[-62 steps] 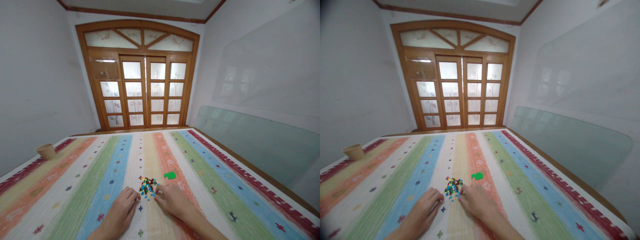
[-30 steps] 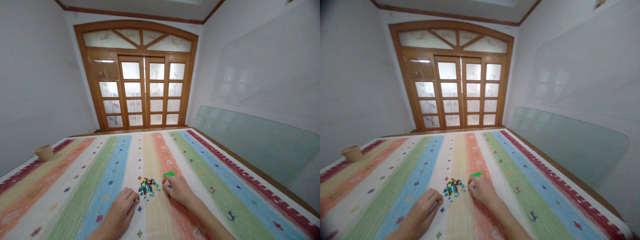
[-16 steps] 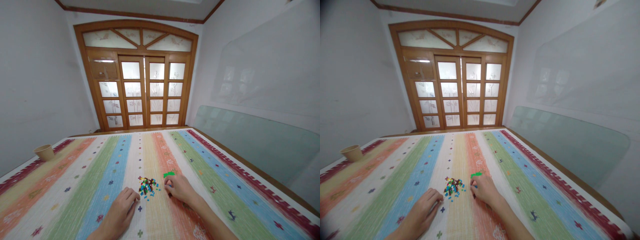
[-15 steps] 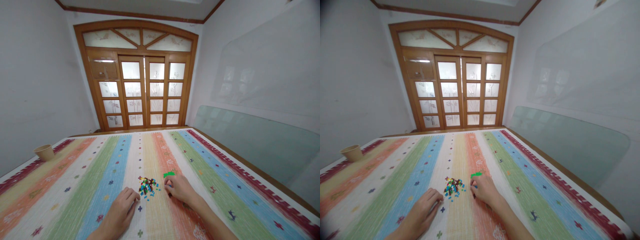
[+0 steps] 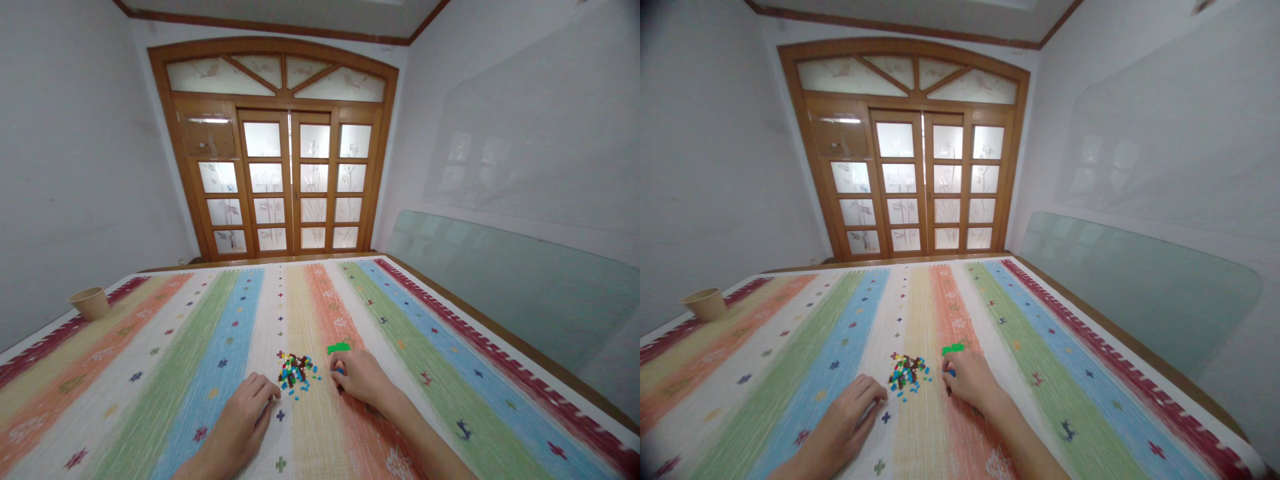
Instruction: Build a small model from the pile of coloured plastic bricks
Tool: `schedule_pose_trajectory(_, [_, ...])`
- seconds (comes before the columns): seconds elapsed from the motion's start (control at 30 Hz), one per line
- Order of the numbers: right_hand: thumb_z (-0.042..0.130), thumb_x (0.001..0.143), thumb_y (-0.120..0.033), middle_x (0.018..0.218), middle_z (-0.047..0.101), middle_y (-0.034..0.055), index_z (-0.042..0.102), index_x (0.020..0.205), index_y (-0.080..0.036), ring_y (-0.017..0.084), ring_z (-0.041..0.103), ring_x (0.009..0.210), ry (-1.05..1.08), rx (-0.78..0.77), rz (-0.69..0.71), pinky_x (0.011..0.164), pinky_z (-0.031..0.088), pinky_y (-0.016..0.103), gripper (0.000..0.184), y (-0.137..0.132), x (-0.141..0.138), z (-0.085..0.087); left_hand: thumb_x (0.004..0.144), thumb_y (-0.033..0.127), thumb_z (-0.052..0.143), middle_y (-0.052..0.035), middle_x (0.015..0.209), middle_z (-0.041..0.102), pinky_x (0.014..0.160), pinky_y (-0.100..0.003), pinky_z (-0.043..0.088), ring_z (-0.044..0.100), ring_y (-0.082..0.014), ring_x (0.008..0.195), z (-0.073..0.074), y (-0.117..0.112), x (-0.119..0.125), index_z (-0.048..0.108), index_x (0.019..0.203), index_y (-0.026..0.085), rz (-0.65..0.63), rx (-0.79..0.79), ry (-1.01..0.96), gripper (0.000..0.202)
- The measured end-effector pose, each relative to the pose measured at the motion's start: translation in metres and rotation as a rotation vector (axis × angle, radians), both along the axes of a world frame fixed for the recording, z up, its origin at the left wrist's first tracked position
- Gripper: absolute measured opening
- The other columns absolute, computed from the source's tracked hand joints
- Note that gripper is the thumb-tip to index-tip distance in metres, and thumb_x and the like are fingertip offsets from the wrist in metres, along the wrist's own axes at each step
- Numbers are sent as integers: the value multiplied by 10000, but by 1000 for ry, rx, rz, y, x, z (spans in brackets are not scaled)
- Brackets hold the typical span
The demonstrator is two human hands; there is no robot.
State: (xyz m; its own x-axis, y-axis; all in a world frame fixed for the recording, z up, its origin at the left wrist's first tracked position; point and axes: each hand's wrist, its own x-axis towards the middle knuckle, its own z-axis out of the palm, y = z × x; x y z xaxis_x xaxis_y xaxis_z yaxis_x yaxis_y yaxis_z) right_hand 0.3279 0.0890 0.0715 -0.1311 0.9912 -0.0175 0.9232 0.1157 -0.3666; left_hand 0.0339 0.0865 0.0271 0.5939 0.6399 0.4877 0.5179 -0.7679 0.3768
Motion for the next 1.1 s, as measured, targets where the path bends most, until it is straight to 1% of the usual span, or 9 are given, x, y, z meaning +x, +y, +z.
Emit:
schedule_pose_trajectory(0.13, [668, 863, -195, 1000, 811, 47, 807, 1003, -242, 229, 722, 992, -9, -8, -2, 807, 436, 281, 202, -1, 0, 3, 1004, 98, 478, -58, 945, 690, 785, -322, 532, 668, -232, 886, 0, 0, 0, 613, 989, 240, -2, -9, 3, 196])
schedule_pose_trajectory(0.37, [660, 838, -183, 1003, 809, 50, 804, 974, -238, 230, 723, 985, -16, 1, -16, 786, 430, 272, 205, -2, 2, 5, 1011, 114, 463, -66, 936, 693, 770, -333, 535, 661, -236, 879, 5, -2, 1, 618, 976, 235, 1, -18, 16, 200])
schedule_pose_trajectory(0.57, [665, 844, -186, 978, 810, 47, 798, 991, -242, 229, 725, 971, -14, 6, -6, 798, 434, 276, 206, -2, 3, 5, 1016, 126, 460, -65, 929, 692, 766, -328, 540, 665, -236, 876, 3, -1, 1, 621, 970, 236, 7, -15, 13, 201])
schedule_pose_trajectory(0.67, [662, 862, -214, 986, 808, 48, 793, 1030, -246, 237, 721, 997, -11, 15, 6, 822, 435, 285, 216, -2, 2, 3, 1015, 128, 467, -63, 923, 693, 758, -322, 542, 666, -233, 864, 3, -1, 1, 624, 965, 238, 4, -5, 4, 198])
schedule_pose_trajectory(0.8, [625, 906, -258, 1069, 801, 60, 783, 1084, -251, 252, 714, 1059, 0, 34, 27, 840, 438, 294, 239, -4, -4, 0, 1014, 127, 460, -64, 918, 693, 751, -325, 542, 664, -233, 858, 6, -2, 2, 623, 960, 236, 5, 5, 4, 203])
schedule_pose_trajectory(0.93, [585, 936, -273, 1126, 793, 82, 754, 1207, -257, 268, 714, 1085, 2, 31, 67, 865, 449, 310, 320, -9, -11, -2, 1006, 116, 460, -61, 914, 692, 743, -325, 543, 666, -230, 852, 6, -2, 2, 620, 951, 234, 2, 3, 2, 206])
schedule_pose_trajectory(1.1, [535, 981, -280, 1167, 790, 78, 721, 1316, -302, 262, 707, 1114, 39, 30, 115, 923, 451, 320, 384, -12, -15, -5, 998, 112, 470, -69, 934, 697, 759, -329, 550, 666, -233, 875, 4, -1, 1, 631, 969, 234, 1, -17, -5, 204])
